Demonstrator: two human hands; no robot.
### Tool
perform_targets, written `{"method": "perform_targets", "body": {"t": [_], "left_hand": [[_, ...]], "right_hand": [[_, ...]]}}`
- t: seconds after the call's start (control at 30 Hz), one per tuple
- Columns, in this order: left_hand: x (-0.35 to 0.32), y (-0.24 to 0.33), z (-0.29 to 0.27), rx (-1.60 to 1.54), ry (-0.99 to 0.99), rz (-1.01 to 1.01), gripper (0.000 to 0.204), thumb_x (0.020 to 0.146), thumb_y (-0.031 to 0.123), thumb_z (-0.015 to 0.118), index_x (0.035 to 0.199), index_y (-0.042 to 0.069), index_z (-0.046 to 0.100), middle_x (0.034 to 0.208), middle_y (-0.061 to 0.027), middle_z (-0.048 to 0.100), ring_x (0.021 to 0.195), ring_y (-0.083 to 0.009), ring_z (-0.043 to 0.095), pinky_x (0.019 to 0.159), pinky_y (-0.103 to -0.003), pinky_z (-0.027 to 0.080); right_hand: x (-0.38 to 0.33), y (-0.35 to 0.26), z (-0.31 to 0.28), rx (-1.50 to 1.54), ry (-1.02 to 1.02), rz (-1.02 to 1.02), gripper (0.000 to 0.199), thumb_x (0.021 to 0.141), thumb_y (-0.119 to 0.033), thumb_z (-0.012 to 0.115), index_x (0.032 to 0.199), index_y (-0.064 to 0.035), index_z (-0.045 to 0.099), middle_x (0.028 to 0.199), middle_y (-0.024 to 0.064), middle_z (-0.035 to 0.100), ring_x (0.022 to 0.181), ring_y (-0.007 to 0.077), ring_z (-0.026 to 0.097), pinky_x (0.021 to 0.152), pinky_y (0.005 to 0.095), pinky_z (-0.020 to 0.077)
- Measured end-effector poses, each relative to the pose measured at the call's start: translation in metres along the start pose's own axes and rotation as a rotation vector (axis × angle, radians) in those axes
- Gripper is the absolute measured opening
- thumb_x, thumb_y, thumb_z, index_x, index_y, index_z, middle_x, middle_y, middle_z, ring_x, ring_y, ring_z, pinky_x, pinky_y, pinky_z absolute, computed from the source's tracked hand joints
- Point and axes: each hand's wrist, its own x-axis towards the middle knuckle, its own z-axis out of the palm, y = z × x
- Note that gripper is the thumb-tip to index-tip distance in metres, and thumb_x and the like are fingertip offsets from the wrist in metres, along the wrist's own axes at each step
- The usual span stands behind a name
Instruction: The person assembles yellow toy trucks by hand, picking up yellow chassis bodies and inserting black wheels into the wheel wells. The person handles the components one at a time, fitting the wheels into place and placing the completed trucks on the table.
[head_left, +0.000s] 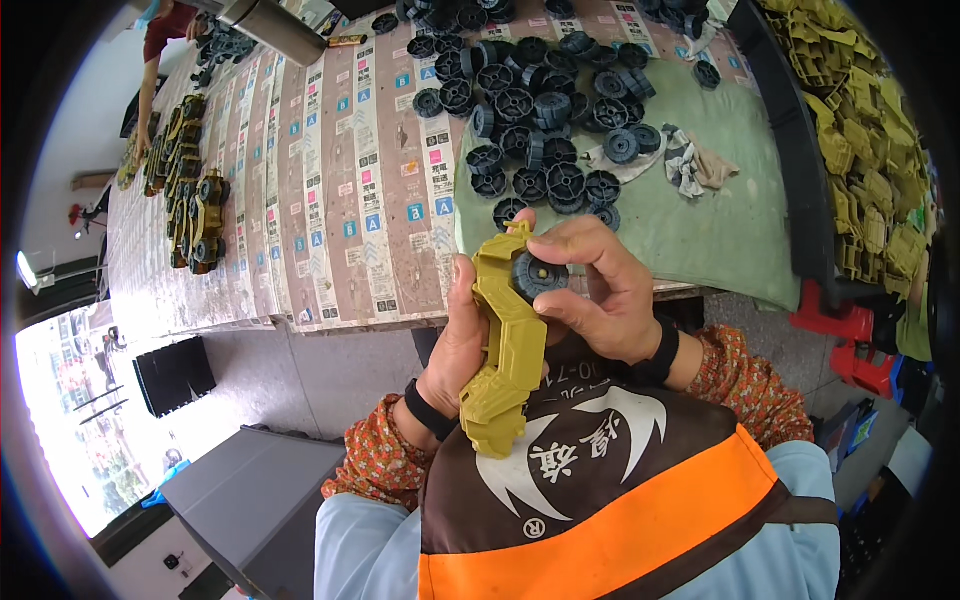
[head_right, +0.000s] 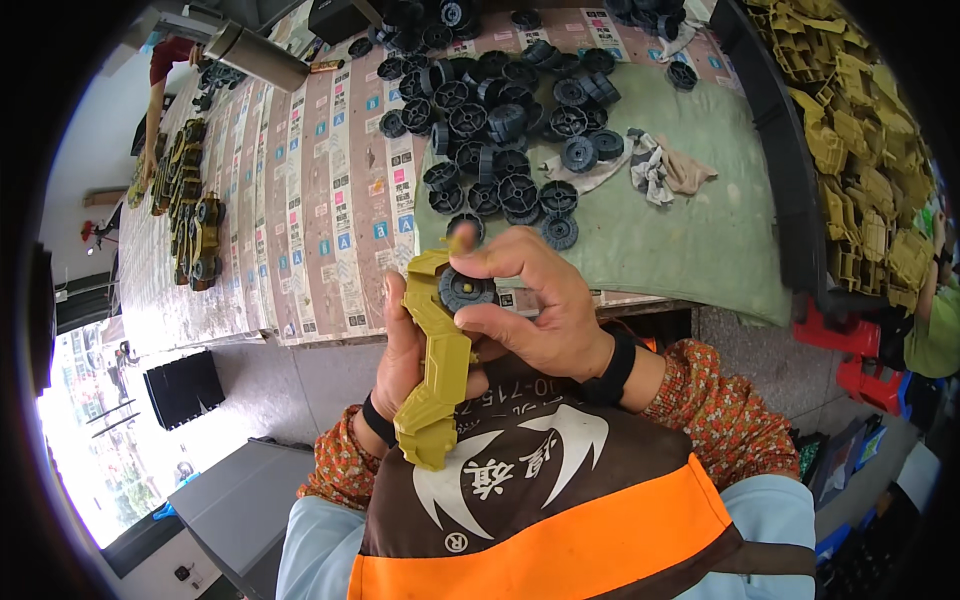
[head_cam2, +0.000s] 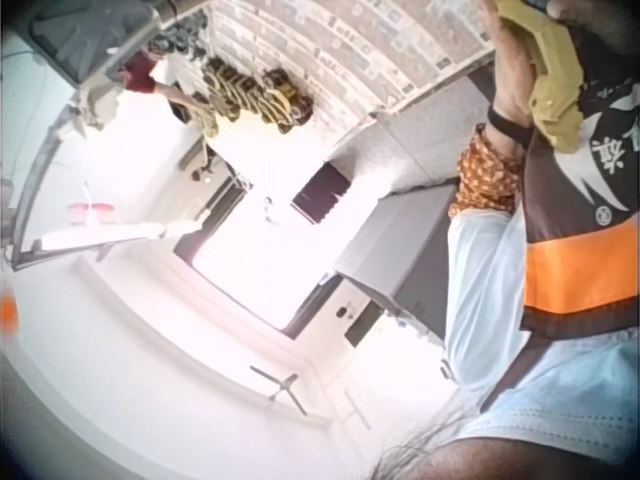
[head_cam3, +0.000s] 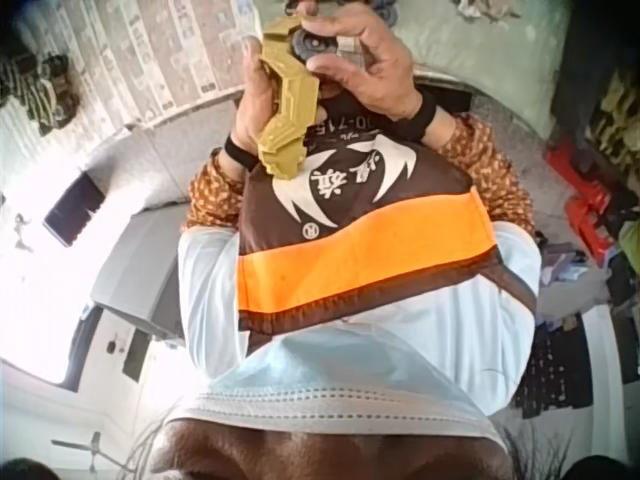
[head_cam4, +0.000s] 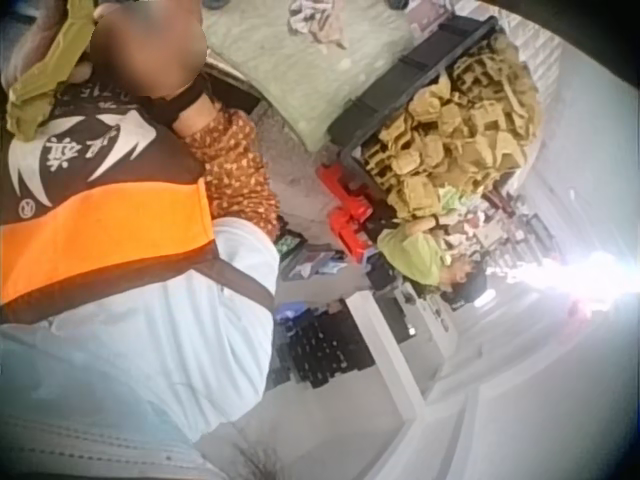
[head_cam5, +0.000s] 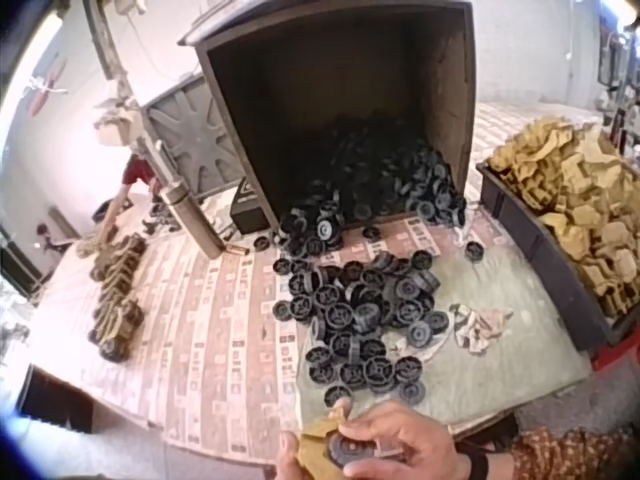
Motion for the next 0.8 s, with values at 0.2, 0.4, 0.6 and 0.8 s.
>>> {"method": "perform_targets", "body": {"t": [0.2, 0.4, 0.6, 0.8], "left_hand": [[0.011, 0.004, -0.01, 0.054, -0.066, 0.191, 0.088, 0.102, 0.077, 0.036, 0.167, 0.018, 0.027, 0.131, -0.0014, 0.06, 0.1, -0.0105, 0.063, 0.087, -0.027, 0.057], [0.003, 0.019, -0.018, 0.201, 0.065, 0.265, 0.086, 0.104, 0.074, 0.037, 0.164, 0.012, 0.035, 0.111, -0.0001, 0.06, 0.082, -0.0112, 0.058, 0.071, -0.023, 0.054], [0.004, 0.02, -0.025, 0.082, 0.092, 0.286, 0.074, 0.107, 0.065, 0.042, 0.154, 0.007, 0.046, 0.114, -0.0035, 0.061, 0.09, -0.013, 0.062, 0.077, -0.026, 0.058], [0.004, 0.018, -0.032, 0.116, 0.063, 0.281, 0.073, 0.107, 0.065, 0.042, 0.152, 0.008, 0.047, 0.114, -0.0046, 0.064, 0.092, -0.0125, 0.065, 0.076, -0.027, 0.06]], "right_hand": [[0.015, -0.023, 0.002, -0.087, -0.009, -0.013, 0.037, 0.086, -0.007, 0.082, 0.12, -0.0044, 0.068, 0.109, 0.0083, 0.068, 0.1, 0.0245, 0.064, 0.092, 0.0351, 0.049], [0.046, -0.025, -0.058, -0.556, 0.047, 0.268, 0.021, 0.087, -0.008, 0.078, 0.107, -0.0069, 0.071, 0.098, 0.0095, 0.064, 0.099, 0.027, 0.063, 0.086, 0.0375, 0.0498], [0.043, -0.01, -0.068, -0.997, -0.185, 0.128, 0.03, 0.085, -0.005, 0.076, 0.113, -0.0061, 0.067, 0.099, 0.0142, 0.058, 0.097, 0.0369, 0.061, 0.086, 0.0461, 0.0509], [0.04, 0.01, -0.065, -0.983, -0.126, 0.145, 0.03, 0.086, -0.005, 0.074, 0.114, -0.0042, 0.064, 0.103, 0.016, 0.059, 0.098, 0.0399, 0.061, 0.086, 0.0477, 0.0504]]}}
